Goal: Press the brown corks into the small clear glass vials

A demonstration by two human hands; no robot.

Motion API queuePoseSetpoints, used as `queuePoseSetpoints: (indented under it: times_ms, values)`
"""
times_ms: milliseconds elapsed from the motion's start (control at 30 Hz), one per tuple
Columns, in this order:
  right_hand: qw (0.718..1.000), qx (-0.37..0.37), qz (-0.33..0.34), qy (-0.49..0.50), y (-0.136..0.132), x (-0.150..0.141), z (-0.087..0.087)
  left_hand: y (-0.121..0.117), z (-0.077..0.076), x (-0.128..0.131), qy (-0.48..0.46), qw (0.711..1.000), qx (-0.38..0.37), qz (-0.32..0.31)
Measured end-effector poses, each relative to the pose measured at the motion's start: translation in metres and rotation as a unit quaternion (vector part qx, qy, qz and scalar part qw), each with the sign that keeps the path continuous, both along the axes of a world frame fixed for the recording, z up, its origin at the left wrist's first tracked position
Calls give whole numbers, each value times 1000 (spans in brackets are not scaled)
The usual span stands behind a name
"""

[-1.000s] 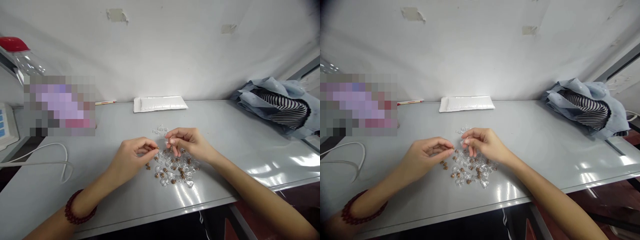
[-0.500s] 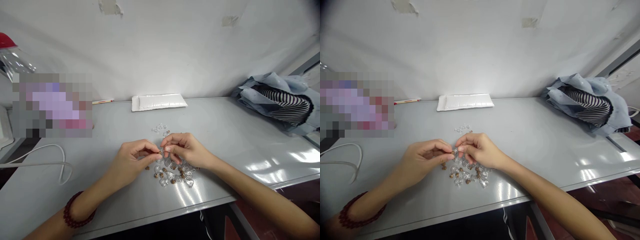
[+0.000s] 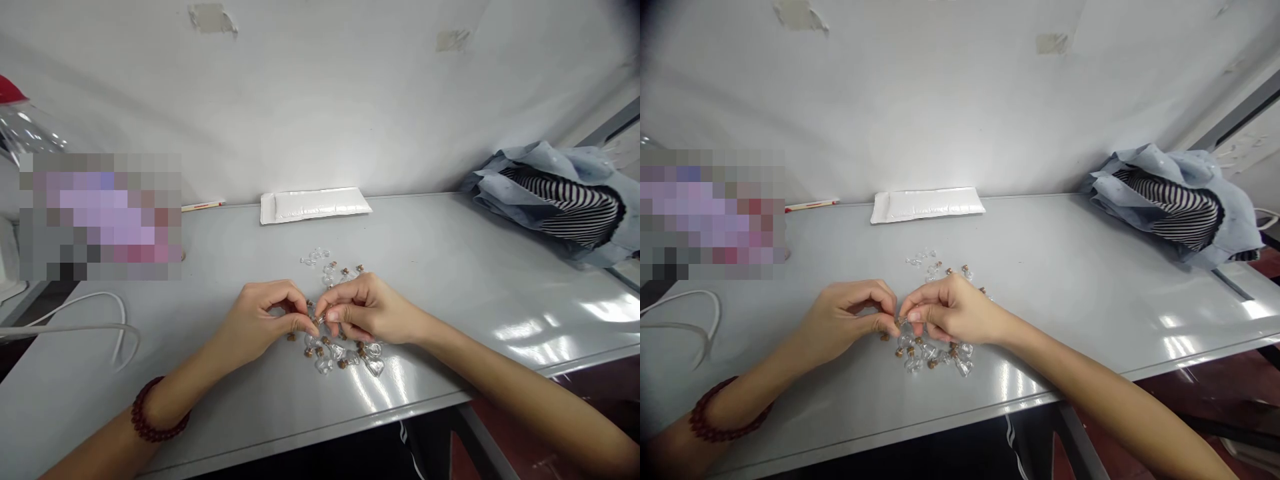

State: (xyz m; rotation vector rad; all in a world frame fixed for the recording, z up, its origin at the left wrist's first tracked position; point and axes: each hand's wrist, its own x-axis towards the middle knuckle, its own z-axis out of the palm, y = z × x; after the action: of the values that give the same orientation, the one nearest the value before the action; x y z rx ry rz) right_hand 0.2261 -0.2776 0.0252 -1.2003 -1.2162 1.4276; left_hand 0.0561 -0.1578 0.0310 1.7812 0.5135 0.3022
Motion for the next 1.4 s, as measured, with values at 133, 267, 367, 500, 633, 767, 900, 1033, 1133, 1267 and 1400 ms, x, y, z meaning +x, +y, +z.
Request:
queuePoseSetpoints:
  times_ms: [133, 267, 367, 500, 633, 767, 900, 1033, 1133, 1267, 1400]
  values:
    - [999, -11, 31, 20, -1, 3, -4, 0, -1, -1, -15, 999, 27, -34]
    - [998, -11, 36, 41, 0, 3, -3, 1, -1, 0, -13, 998, 45, -40]
    - [999, -3, 22, 27, 0, 2, 2, 6, 3, -1, 17, 997, 71, -41]
    - [985, 36, -90, -141, -1, 5, 10, 22, 11, -9, 112, 977, 181, -8]
    - [938, 88, -119, -312, 0, 15, 12, 33, 12, -20, 196, 957, 207, -60]
    - [919, 109, -51, -376, 2, 22, 11, 27, 8, -21, 196, 958, 175, -116]
    - [921, 95, -47, -375, 2, 27, 10, 18, 6, -16, 183, 953, 203, -130]
    - [900, 141, -145, -387, 12, 33, 3, 13, 4, -14, 194, 939, 252, -130]
    - [882, 172, -164, -406, 25, 38, -7, 10, 3, -15, 197, 935, 272, -117]
    - [881, 138, -157, -425, 39, 44, -18, 9, 0, -15, 199, 932, 285, -99]
    - [882, 114, -166, -426, 43, 46, -21, 8, -2, -12, 190, 941, 268, -80]
